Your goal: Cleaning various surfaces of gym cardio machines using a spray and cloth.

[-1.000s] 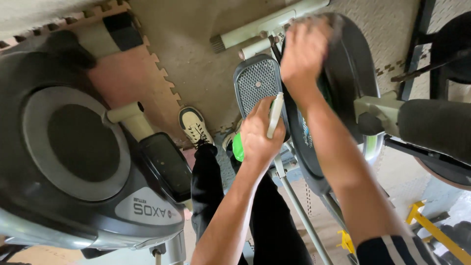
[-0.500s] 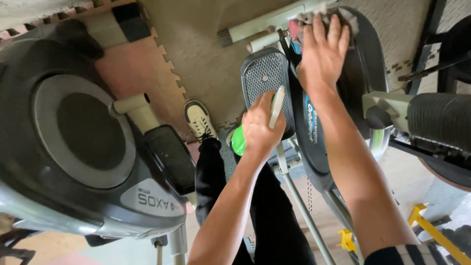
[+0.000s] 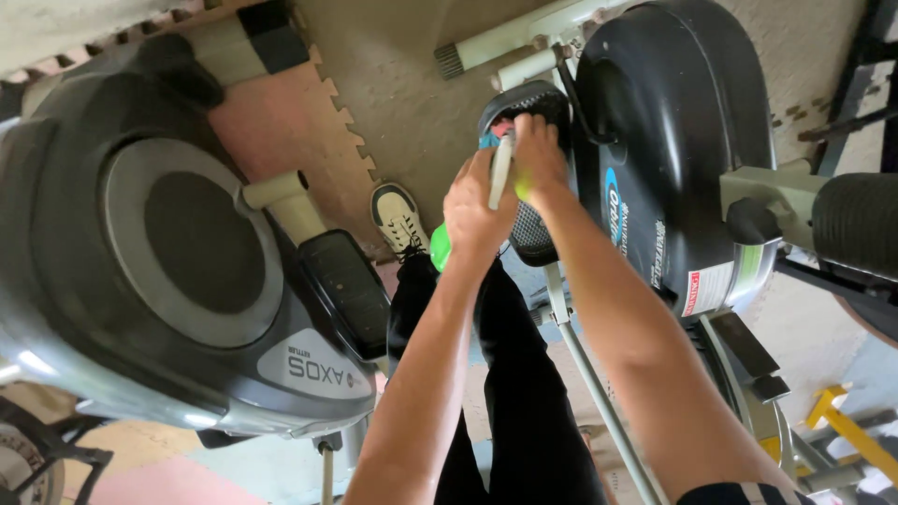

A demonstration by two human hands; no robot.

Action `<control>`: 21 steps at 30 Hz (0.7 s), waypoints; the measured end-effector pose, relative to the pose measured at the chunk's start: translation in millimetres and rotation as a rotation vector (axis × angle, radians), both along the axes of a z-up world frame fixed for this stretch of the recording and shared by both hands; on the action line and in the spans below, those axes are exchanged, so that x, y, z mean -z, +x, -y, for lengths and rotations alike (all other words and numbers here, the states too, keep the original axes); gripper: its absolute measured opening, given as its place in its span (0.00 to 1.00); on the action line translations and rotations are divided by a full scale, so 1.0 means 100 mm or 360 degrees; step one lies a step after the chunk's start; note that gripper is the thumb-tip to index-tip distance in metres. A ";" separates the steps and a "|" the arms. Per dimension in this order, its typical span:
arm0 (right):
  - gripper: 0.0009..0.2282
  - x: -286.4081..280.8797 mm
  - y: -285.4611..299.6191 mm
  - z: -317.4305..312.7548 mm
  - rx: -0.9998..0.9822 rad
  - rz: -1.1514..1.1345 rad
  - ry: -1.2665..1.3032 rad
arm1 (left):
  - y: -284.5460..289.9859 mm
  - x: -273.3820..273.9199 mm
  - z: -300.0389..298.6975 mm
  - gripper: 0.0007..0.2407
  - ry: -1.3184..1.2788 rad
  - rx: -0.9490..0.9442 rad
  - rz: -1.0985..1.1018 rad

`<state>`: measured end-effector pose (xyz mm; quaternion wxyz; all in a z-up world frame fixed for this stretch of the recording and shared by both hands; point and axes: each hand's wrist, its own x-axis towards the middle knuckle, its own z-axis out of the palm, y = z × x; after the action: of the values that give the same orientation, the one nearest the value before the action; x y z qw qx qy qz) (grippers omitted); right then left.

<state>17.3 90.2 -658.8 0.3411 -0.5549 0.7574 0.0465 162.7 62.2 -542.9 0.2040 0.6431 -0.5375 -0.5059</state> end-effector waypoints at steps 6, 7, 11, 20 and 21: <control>0.17 0.02 0.10 0.11 0.0056 -0.0140 0.0140 | -0.04 0.49 -0.16 0.15 -0.0099 0.0140 0.0080; 0.17 0.10 0.08 0.11 0.0056 -0.0157 0.0130 | -0.05 0.47 -0.11 0.16 0.0010 0.0193 0.0066; 0.18 0.15 0.09 0.01 -0.0017 -0.0226 0.0074 | -0.12 0.51 -0.17 0.19 0.0227 0.0302 0.0178; 0.14 0.54 0.06 -0.22 -0.0073 -0.0331 0.0196 | -0.05 0.73 -0.23 0.15 0.0051 0.0317 0.0112; 0.14 0.50 0.08 -0.21 -0.0081 -0.0326 0.0203 | -0.02 0.71 -0.20 0.15 0.0060 0.0311 0.0117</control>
<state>24.9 111.7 -708.4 0.2954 -0.5433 0.7695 0.1596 160.3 82.4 -614.2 0.1216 0.6095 -0.5952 -0.5094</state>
